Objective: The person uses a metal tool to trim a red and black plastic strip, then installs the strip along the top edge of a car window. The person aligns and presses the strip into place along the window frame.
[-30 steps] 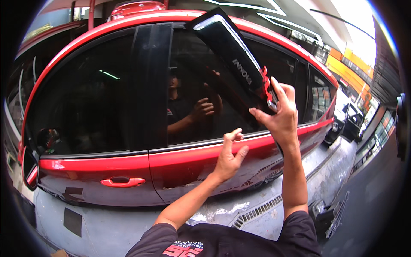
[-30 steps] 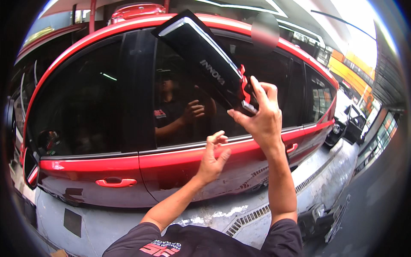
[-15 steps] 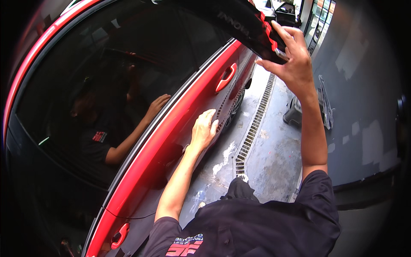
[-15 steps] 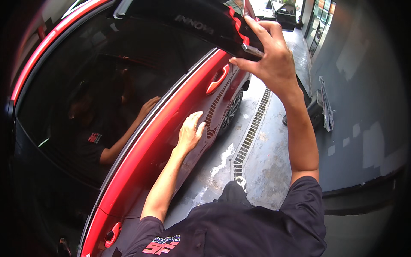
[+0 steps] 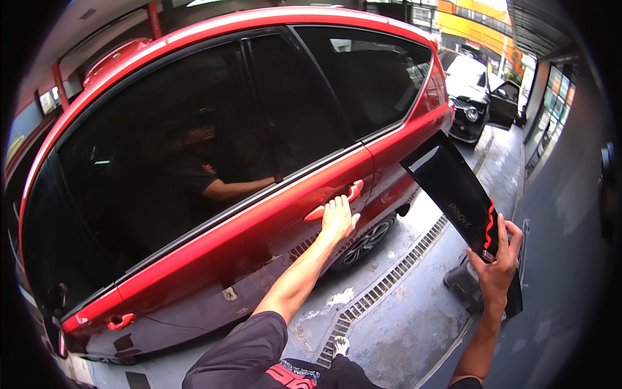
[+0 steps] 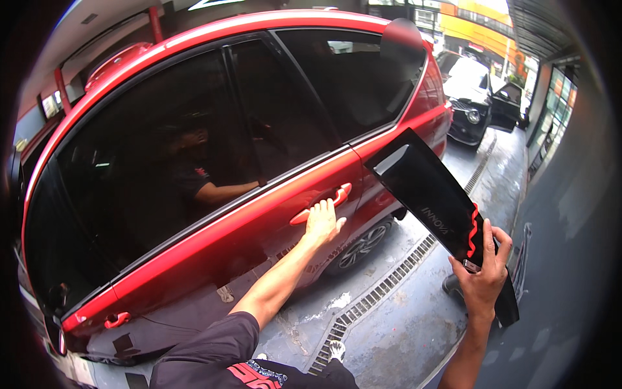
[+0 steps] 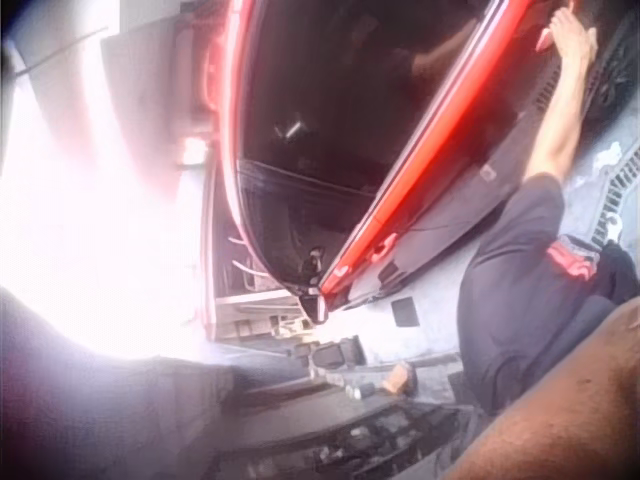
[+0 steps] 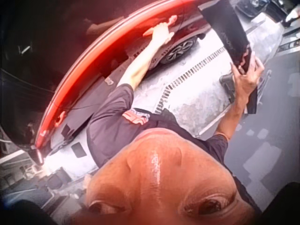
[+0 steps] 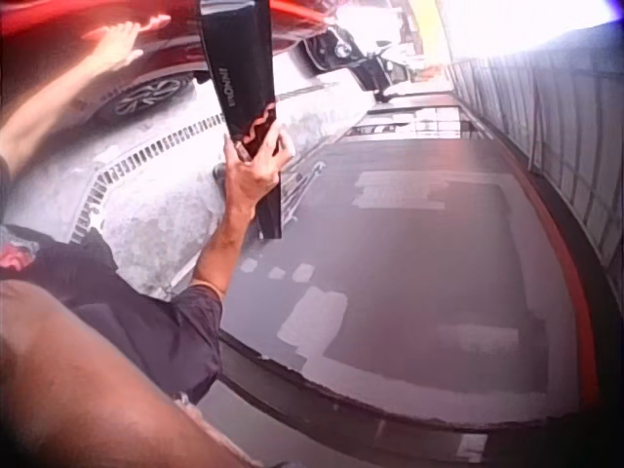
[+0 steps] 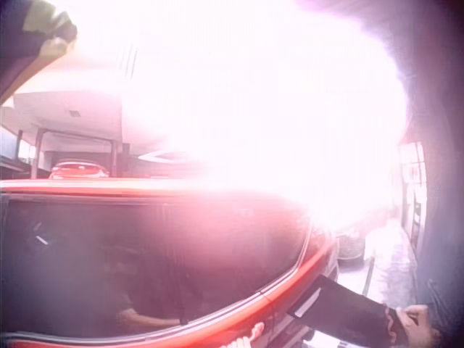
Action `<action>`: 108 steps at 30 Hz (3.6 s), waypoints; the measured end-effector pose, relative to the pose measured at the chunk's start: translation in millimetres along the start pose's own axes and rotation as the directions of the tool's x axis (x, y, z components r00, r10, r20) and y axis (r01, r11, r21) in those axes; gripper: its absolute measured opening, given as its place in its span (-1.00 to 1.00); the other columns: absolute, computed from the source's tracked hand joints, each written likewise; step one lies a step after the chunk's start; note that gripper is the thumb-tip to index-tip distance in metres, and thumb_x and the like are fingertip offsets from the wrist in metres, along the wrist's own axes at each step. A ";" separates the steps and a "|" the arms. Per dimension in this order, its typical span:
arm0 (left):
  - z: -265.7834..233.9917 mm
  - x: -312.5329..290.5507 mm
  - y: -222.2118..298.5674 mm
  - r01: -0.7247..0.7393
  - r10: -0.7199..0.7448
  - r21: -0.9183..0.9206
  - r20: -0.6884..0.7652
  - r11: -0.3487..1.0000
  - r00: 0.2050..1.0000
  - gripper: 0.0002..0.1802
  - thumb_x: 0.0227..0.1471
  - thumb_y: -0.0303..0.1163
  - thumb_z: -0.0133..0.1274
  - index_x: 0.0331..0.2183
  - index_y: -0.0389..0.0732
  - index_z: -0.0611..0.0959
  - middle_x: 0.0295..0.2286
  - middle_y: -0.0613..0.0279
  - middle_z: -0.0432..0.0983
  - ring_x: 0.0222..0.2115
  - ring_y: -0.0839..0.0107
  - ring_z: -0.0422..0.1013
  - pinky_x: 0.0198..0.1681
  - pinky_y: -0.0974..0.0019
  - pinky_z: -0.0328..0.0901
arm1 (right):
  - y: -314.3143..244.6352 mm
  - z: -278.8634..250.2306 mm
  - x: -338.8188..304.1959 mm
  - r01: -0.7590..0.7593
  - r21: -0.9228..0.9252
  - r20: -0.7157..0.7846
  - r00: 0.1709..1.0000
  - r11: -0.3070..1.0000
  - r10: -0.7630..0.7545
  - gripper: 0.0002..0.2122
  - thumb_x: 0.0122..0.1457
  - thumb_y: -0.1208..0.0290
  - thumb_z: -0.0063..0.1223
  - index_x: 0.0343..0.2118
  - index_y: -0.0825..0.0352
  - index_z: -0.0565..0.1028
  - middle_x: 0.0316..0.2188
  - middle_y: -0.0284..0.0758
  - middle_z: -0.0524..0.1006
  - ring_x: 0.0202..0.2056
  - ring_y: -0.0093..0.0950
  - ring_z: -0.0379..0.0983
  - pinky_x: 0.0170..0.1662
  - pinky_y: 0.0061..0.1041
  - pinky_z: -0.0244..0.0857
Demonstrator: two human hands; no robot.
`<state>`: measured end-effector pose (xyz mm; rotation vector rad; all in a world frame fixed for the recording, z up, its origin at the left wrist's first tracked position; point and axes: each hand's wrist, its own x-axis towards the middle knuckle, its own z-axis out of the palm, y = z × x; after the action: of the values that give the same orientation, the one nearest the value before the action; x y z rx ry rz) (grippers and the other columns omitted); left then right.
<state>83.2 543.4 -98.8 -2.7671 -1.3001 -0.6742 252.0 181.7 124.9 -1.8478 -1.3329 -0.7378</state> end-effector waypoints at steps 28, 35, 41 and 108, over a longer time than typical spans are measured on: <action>-545.9 -36.5 -210.6 0.293 0.329 0.502 -0.813 0.813 0.481 -0.41 0.30 0.15 -0.14 -0.02 -0.15 0.62 -0.08 0.01 0.49 0.02 0.01 0.36 0.18 -0.13 0.07 | -83.5 -67.0 157.1 0.454 0.122 -0.229 0.878 0.883 -0.420 -0.02 -0.40 0.79 0.41 0.30 0.29 0.36 0.07 -0.17 0.38 0.13 -0.16 0.36 0.20 -0.23 0.33; -573.6 -45.5 -270.1 0.082 0.396 0.547 -0.693 0.833 0.603 -0.61 0.30 -0.10 -0.08 -0.17 -0.14 0.72 -0.25 0.15 0.67 -0.22 0.14 0.57 -0.15 0.07 0.44 | -179.7 -62.8 157.2 0.541 0.050 -0.251 0.820 0.839 -0.514 -0.05 -0.36 0.82 0.36 0.29 0.30 0.36 0.10 -0.15 0.36 0.13 -0.14 0.38 0.15 -0.21 0.41; -610.6 -75.4 -257.4 -0.084 0.260 0.291 -0.641 0.953 0.722 -0.67 0.24 -0.17 -0.01 -0.25 -0.19 0.73 -0.31 0.07 0.65 -0.22 0.05 0.55 -0.03 0.08 0.40 | -296.9 -107.9 119.7 0.522 -0.100 -0.190 0.825 0.847 -0.531 -0.09 -0.32 0.78 0.35 0.28 0.31 0.37 0.14 -0.18 0.33 0.14 -0.19 0.37 0.17 -0.22 0.41; -576.6 -167.5 -426.9 -0.416 -0.239 -0.871 -0.359 -0.260 0.902 -0.63 0.33 -0.38 -0.02 0.08 -0.34 0.56 -0.11 0.21 0.61 -0.10 0.53 0.50 -0.01 0.38 0.42 | -594.5 21.4 182.7 0.626 0.023 0.198 0.761 0.779 -0.617 -0.09 -0.36 0.45 0.53 0.25 0.14 0.43 -0.04 -0.26 0.41 -0.02 -0.24 0.43 -0.01 -0.31 0.39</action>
<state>-542.2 591.9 287.5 -2.7216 0.0122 -3.4695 -259.9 414.1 391.9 -1.5214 -2.1287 -0.9358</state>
